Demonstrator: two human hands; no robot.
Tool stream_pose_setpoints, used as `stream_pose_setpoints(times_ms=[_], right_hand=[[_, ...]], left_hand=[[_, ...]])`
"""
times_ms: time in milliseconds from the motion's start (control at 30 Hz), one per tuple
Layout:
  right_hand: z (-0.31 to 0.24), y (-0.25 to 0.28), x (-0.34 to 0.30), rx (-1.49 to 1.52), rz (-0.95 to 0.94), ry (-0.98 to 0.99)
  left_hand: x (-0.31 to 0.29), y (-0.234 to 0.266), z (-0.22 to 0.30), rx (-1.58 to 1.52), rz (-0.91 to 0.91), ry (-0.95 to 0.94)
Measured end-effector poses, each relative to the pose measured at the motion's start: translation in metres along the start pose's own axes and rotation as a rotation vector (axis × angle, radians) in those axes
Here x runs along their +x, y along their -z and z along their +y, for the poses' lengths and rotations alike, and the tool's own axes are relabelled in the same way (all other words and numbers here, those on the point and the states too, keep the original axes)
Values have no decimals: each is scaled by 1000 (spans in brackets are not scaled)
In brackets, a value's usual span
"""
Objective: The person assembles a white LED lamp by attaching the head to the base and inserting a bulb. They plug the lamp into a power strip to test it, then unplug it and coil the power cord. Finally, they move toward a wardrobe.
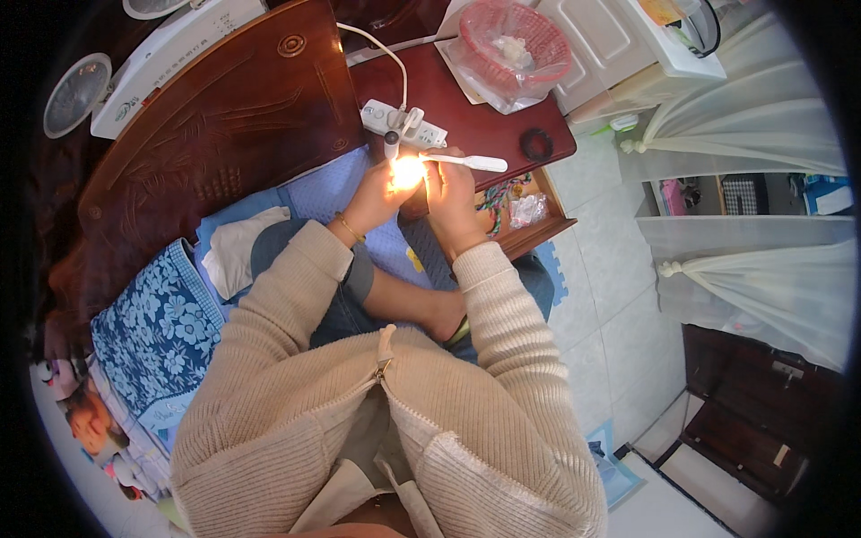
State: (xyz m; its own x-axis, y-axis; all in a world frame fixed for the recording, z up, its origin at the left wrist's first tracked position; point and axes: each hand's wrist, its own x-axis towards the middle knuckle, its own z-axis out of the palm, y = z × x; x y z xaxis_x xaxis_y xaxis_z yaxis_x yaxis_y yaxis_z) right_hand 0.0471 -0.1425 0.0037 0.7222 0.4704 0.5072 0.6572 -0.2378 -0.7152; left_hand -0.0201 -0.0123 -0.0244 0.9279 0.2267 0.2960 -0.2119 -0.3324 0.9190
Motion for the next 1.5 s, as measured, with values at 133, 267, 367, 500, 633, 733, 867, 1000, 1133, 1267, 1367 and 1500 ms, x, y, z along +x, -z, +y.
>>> stream_pose_setpoints(times_ms=[133, 267, 367, 500, 633, 733, 867, 1000, 1133, 1267, 1367, 1500], right_hand=[[-3, 0, 1, 1, -5, -43], [-4, 3, -4, 66, 1, -273], [13, 6, -16, 582, 148, -542], [12, 50, -5, 992, 246, -716], [-13, 67, 18, 716, 157, -653], [-18, 69, 21, 364, 126, -513], [-27, 73, 24, -66, 71, -114], [-23, 81, 31, -387, -52, 264], [-16, 85, 24, -421, -68, 373], [-20, 78, 15, -33, 41, -86], [-15, 79, 10, 268, 8, -416], [-22, 86, 11, 667, -23, -710]], left_hand=[[0, 0, 1, -17, -5, 76], [6, 3, -1, 19, -51, 79], [12, 7, -13, 75, -8, -8], [11, 9, -9, 127, 7, 6], [12, 8, 1, 177, -5, -1], [12, 10, -5, 72, -24, 46], [12, 8, -9, 89, -35, 20], [12, 8, -8, 90, -52, 51], [13, 8, -8, 55, -37, 27], [14, 10, -6, 94, -36, 35], [14, 9, -9, 103, -36, 25], [14, 10, -11, 107, -34, 20]])
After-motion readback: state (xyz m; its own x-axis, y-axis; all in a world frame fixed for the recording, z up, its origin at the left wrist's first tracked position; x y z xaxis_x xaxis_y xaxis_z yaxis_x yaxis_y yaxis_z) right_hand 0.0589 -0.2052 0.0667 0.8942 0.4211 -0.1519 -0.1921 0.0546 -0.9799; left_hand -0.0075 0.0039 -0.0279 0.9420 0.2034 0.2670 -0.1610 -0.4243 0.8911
